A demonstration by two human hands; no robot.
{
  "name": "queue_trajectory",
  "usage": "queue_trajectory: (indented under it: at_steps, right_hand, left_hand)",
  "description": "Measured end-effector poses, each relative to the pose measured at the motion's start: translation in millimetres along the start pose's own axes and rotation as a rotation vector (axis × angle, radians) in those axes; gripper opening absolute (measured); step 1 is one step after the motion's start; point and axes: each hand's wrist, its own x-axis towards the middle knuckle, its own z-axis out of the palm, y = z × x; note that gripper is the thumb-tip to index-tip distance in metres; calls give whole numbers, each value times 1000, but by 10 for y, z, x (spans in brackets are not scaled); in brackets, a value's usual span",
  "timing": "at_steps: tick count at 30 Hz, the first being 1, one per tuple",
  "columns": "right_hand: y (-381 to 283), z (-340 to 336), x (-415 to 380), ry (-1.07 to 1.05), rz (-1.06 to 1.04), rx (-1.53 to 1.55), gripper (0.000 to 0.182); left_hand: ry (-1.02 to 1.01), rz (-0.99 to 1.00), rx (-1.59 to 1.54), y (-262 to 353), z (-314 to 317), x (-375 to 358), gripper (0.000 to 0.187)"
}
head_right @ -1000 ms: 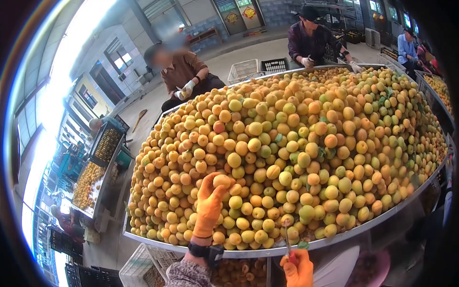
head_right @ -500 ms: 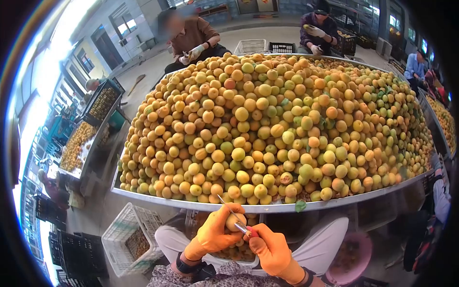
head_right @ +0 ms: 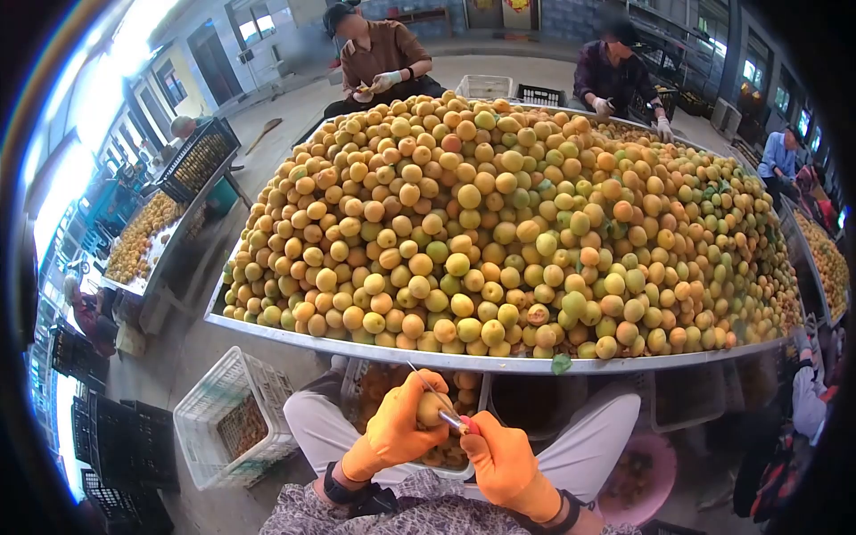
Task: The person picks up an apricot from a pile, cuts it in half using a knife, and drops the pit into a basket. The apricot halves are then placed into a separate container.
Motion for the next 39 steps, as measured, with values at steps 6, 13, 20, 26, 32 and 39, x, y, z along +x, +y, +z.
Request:
queue_trajectory:
  at_steps: [6, 13, 20, 26, 32, 39]
  right_hand:
    - [123, 100, 34, 10, -44, 15, 31]
    - [309, 142, 187, 35, -17, 116, 33]
    - [50, -451, 19, -469, 667, 1010, 42]
    - [88, -420, -101, 103, 214, 108, 42]
    - [-56, -231, -210, -93, 297, 469, 47]
    - [71, -14, -246, -157, 206, 356, 45]
  left_hand:
    - [42, -77, 30, -6, 85, -69, 48]
    - [11, -218, 226, -213, 132, -62, 46]
    - [412, -33, 114, -681, 56, -63, 43]
    - [248, -2, -136, -395, 85, -90, 51]
    - [63, -250, -1158, -117, 191, -128, 66]
    - [1, -176, -1348, -90, 368, -168, 69]
